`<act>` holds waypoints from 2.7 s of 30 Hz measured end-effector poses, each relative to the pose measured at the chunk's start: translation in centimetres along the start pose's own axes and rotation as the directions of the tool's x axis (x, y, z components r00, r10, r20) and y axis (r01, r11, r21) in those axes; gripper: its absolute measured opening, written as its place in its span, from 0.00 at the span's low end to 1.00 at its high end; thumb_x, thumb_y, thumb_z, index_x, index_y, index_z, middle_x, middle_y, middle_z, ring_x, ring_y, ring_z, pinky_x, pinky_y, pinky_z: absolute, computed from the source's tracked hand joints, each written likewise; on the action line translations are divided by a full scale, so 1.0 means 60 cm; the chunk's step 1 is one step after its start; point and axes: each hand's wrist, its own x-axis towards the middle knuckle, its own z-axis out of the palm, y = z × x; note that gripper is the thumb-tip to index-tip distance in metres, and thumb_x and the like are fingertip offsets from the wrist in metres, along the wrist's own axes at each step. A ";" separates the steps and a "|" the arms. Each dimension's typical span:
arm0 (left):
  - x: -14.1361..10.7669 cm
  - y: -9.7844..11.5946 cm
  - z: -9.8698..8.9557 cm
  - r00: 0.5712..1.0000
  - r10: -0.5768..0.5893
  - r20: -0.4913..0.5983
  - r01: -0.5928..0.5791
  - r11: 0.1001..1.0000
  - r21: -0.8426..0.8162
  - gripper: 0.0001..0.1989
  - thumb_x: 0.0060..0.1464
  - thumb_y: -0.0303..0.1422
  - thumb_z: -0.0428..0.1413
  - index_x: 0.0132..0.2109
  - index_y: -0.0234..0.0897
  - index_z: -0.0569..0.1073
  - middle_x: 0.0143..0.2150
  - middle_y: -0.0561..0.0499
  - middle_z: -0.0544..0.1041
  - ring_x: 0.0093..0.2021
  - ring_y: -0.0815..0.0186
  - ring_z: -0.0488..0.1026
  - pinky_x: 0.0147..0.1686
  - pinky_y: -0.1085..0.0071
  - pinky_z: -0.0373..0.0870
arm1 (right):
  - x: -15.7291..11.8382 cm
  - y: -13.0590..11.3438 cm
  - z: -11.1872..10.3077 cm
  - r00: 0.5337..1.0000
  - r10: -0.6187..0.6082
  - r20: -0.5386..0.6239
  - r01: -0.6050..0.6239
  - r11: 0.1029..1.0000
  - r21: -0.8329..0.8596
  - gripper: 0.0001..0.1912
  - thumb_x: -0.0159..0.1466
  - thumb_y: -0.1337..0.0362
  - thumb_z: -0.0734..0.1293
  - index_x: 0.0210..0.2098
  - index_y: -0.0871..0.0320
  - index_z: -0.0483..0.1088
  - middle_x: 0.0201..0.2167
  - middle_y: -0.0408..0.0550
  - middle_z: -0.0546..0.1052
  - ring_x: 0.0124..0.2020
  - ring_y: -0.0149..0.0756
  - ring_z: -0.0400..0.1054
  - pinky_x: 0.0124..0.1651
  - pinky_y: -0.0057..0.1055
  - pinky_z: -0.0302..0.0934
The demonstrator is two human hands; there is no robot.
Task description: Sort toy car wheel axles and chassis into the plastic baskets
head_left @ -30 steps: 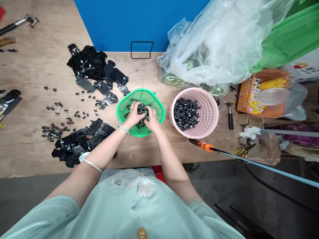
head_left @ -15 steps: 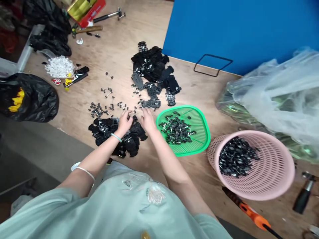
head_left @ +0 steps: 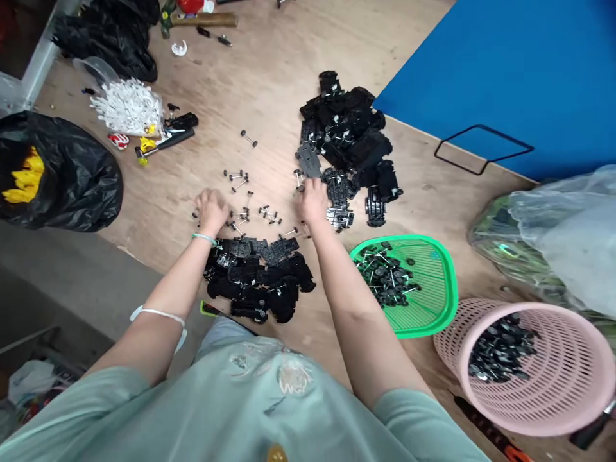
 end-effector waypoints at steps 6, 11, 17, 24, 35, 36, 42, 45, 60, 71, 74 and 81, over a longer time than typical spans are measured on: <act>-0.018 -0.047 0.020 0.905 -0.420 0.069 0.425 0.886 -0.184 0.50 0.59 0.49 0.60 0.77 0.28 0.50 0.80 0.26 0.43 0.81 0.38 0.39 0.76 0.38 0.43 | -0.037 -0.089 0.051 0.994 -0.094 0.058 0.087 0.990 0.107 0.28 0.69 0.68 0.56 0.68 0.62 0.63 0.66 0.65 0.67 0.61 0.56 0.60 0.61 0.50 0.61; -0.004 0.007 0.094 0.997 -0.083 0.007 0.080 0.941 -0.328 0.46 0.58 0.44 0.62 0.76 0.32 0.54 0.80 0.30 0.49 0.81 0.44 0.42 0.77 0.44 0.43 | 0.025 -0.178 0.062 0.986 -0.163 -0.025 0.165 0.972 0.168 0.27 0.71 0.63 0.55 0.66 0.61 0.66 0.64 0.62 0.70 0.60 0.56 0.61 0.66 0.52 0.56; 0.033 0.014 0.100 0.986 0.136 -0.093 -0.161 0.918 -0.361 0.40 0.62 0.41 0.61 0.74 0.32 0.56 0.77 0.29 0.56 0.80 0.45 0.47 0.77 0.41 0.43 | 0.289 -0.212 0.058 0.958 -0.284 0.048 0.268 0.940 0.211 0.33 0.74 0.54 0.54 0.74 0.60 0.57 0.76 0.62 0.55 0.75 0.66 0.43 0.71 0.72 0.42; 0.117 -0.052 0.021 0.960 0.271 0.075 -0.253 0.949 -0.190 0.65 0.40 0.48 0.76 0.78 0.38 0.52 0.81 0.33 0.44 0.81 0.39 0.37 0.77 0.40 0.36 | 0.146 -0.218 0.069 0.739 -0.643 0.201 0.601 0.764 0.233 0.25 0.78 0.57 0.53 0.66 0.58 0.69 0.72 0.55 0.65 0.75 0.56 0.48 0.77 0.57 0.41; 0.071 -0.016 0.020 0.809 0.436 0.394 -0.459 0.887 -0.039 0.66 0.30 0.45 0.79 0.75 0.41 0.60 0.80 0.33 0.49 0.78 0.30 0.43 0.74 0.35 0.43 | -0.084 -0.050 0.022 0.908 -0.232 0.349 0.214 0.973 0.089 0.60 0.55 0.60 0.80 0.78 0.56 0.46 0.76 0.67 0.53 0.71 0.67 0.55 0.66 0.61 0.61; 0.059 -0.006 0.025 0.817 0.414 0.402 -0.441 0.897 -0.026 0.65 0.31 0.42 0.79 0.75 0.41 0.59 0.80 0.33 0.50 0.78 0.29 0.44 0.73 0.34 0.45 | -0.085 -0.053 0.029 0.913 -0.192 0.361 0.167 0.981 0.099 0.60 0.55 0.62 0.79 0.78 0.57 0.45 0.74 0.67 0.56 0.69 0.65 0.57 0.66 0.59 0.63; 0.000 0.047 0.081 0.900 0.354 0.255 -0.323 0.933 -0.157 0.56 0.37 0.27 0.73 0.73 0.38 0.59 0.73 0.31 0.60 0.72 0.33 0.57 0.70 0.37 0.59 | -0.045 -0.141 0.064 0.935 -0.198 0.295 0.113 0.953 0.282 0.46 0.59 0.70 0.70 0.75 0.59 0.53 0.65 0.65 0.65 0.62 0.58 0.64 0.63 0.49 0.66; -0.005 0.047 0.109 0.938 0.323 0.122 -0.270 0.906 -0.327 0.47 0.40 0.22 0.68 0.68 0.37 0.62 0.67 0.33 0.63 0.70 0.40 0.62 0.71 0.44 0.61 | -0.028 -0.172 0.073 0.937 -0.255 0.239 0.144 0.905 0.401 0.42 0.60 0.73 0.65 0.73 0.62 0.54 0.65 0.65 0.67 0.62 0.53 0.66 0.65 0.46 0.65; -0.183 0.202 0.034 0.798 0.594 -0.103 -0.545 0.639 -0.542 0.37 0.54 0.24 0.61 0.68 0.45 0.59 0.63 0.39 0.61 0.68 0.46 0.66 0.71 0.45 0.64 | -0.175 -0.050 -0.121 0.972 -0.207 -0.108 0.230 0.777 0.586 0.42 0.58 0.76 0.58 0.71 0.56 0.54 0.65 0.56 0.68 0.69 0.45 0.60 0.73 0.48 0.57; -0.412 0.465 0.235 0.518 0.840 0.161 -0.566 0.477 -0.672 0.41 0.47 0.19 0.59 0.69 0.37 0.63 0.72 0.32 0.59 0.75 0.41 0.58 0.73 0.42 0.59 | -0.422 0.302 -0.182 0.957 0.261 -0.129 -0.204 0.917 0.344 0.45 0.55 0.73 0.62 0.72 0.59 0.55 0.65 0.65 0.65 0.67 0.57 0.62 0.68 0.59 0.61; -0.400 0.436 0.242 0.578 0.798 0.173 -0.570 0.546 -0.614 0.35 0.51 0.23 0.61 0.67 0.36 0.67 0.72 0.33 0.62 0.74 0.42 0.60 0.73 0.41 0.60 | -0.417 0.309 -0.165 0.946 0.303 -0.115 -0.269 0.932 0.244 0.40 0.58 0.73 0.62 0.71 0.62 0.59 0.66 0.70 0.65 0.67 0.63 0.63 0.66 0.63 0.61; -0.257 0.287 0.168 0.904 0.415 -0.102 -0.423 0.833 -0.356 0.18 0.59 0.23 0.53 0.55 0.36 0.74 0.56 0.39 0.75 0.62 0.50 0.71 0.67 0.51 0.67 | -0.228 0.126 -0.139 0.993 0.061 0.103 -0.073 0.990 0.118 0.25 0.72 0.74 0.53 0.61 0.64 0.72 0.58 0.65 0.76 0.59 0.49 0.71 0.63 0.40 0.66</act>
